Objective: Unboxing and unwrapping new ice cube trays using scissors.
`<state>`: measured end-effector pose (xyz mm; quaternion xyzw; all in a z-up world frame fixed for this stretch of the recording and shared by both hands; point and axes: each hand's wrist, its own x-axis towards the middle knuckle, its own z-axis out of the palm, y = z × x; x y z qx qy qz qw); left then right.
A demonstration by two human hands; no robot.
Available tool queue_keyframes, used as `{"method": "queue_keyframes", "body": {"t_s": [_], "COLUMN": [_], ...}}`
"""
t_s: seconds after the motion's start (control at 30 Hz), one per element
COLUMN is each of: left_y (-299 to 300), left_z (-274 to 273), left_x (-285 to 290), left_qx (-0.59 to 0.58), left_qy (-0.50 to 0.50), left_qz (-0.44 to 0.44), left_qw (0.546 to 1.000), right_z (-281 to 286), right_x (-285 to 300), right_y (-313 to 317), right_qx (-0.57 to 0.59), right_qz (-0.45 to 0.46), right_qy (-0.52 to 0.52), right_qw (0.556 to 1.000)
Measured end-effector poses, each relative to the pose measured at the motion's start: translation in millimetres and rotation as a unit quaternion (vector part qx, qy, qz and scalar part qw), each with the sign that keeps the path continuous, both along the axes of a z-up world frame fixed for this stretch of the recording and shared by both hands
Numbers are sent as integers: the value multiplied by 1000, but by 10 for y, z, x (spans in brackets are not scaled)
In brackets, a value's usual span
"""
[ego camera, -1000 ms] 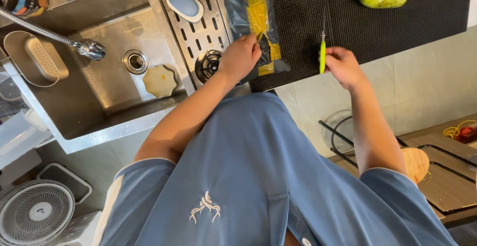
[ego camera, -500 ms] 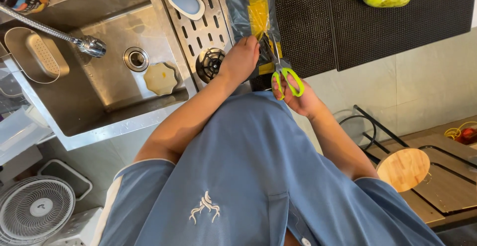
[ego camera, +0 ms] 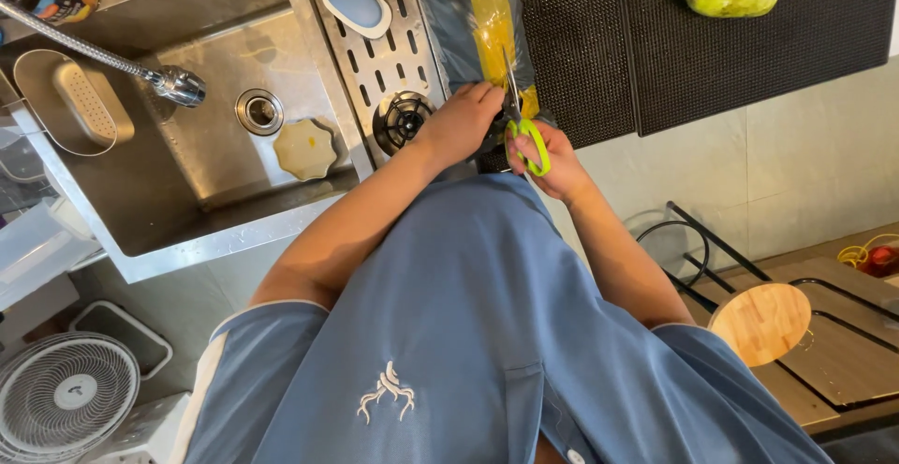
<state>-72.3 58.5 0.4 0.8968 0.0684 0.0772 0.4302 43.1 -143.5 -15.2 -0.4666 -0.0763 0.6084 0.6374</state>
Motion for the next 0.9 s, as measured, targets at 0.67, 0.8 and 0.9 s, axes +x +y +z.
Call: {"method": "queue_keyframes", "body": {"t_s": [0.67,0.8,0.9], "left_y": [170,380,513], "left_z": [174,-58,186], "left_x": [135,262,386], "left_qx": [7,84,217], "left_qy": [123,110,76], "left_qz": [-1,-66,-112], "left_qw": [992,988,967], "right_z": [-248,-307,145], "right_x": [935,847,665], "right_y": [-705,-435,166], "right_qx": [-343,-321,-243], "right_qz": [13,68,34], "right_qy": [-624,-745,-725], "right_qw": [702,581,643]}}
